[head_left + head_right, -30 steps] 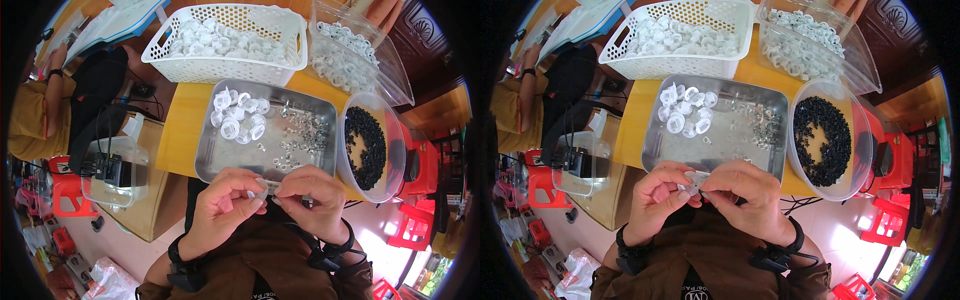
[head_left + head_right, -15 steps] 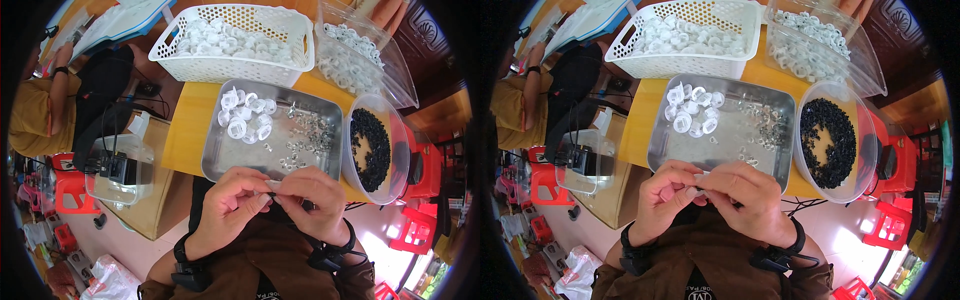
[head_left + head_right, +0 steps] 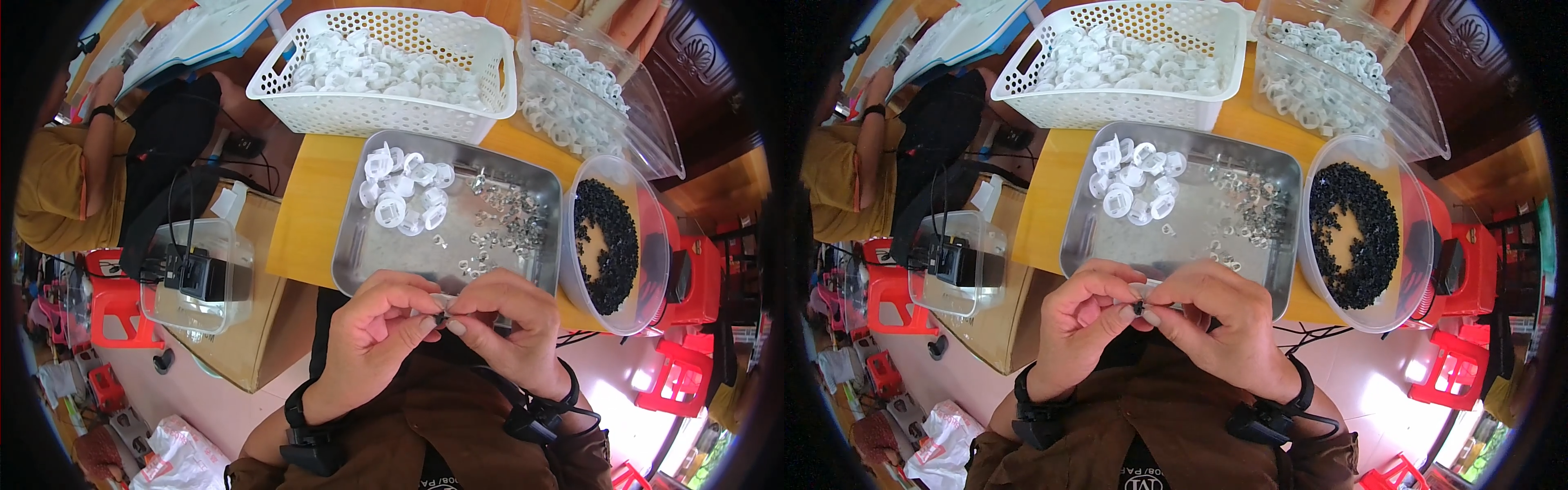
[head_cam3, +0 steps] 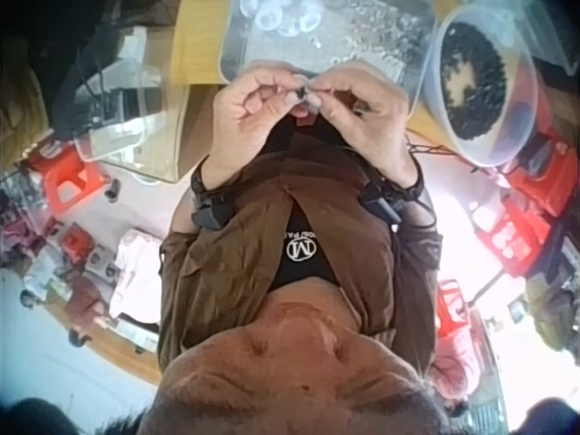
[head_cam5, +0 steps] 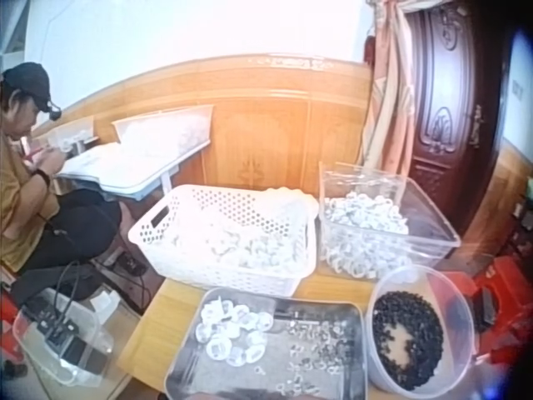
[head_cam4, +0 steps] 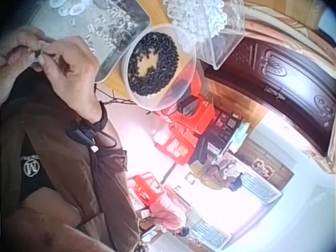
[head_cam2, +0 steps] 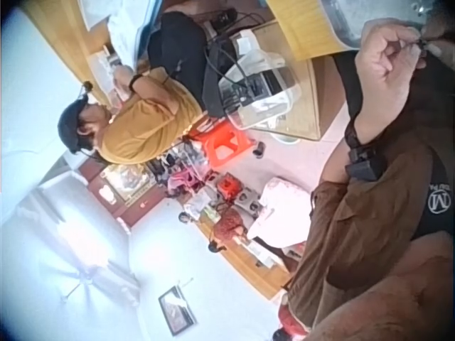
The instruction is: Assembling small plastic and metal components for footwear by inserting metal contacts into housings.
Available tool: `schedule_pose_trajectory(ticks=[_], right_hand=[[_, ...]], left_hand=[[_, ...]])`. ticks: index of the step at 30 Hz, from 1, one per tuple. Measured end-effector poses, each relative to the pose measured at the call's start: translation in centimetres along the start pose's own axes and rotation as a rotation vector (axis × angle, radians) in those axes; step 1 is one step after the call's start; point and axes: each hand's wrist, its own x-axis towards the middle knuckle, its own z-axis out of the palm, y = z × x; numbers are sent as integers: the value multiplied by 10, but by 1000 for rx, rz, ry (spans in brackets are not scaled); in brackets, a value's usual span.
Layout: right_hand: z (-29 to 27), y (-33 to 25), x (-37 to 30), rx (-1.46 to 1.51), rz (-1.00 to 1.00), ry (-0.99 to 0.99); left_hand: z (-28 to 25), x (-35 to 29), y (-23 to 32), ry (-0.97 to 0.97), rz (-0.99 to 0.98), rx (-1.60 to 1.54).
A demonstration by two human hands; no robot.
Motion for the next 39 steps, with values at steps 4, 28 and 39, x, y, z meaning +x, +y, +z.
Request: schedule_pose_trajectory(ticks=[4, 28, 39], right_hand=[[0, 1, -2, 20, 28, -27], [5, 0, -4, 79, 131, -14], [3, 2, -4, 17, -17, 42]], left_hand=[[0, 0, -2, 4, 31, 52], [1, 0, -3, 17, 78, 179], [4, -1, 1, 19, -53, -10]])
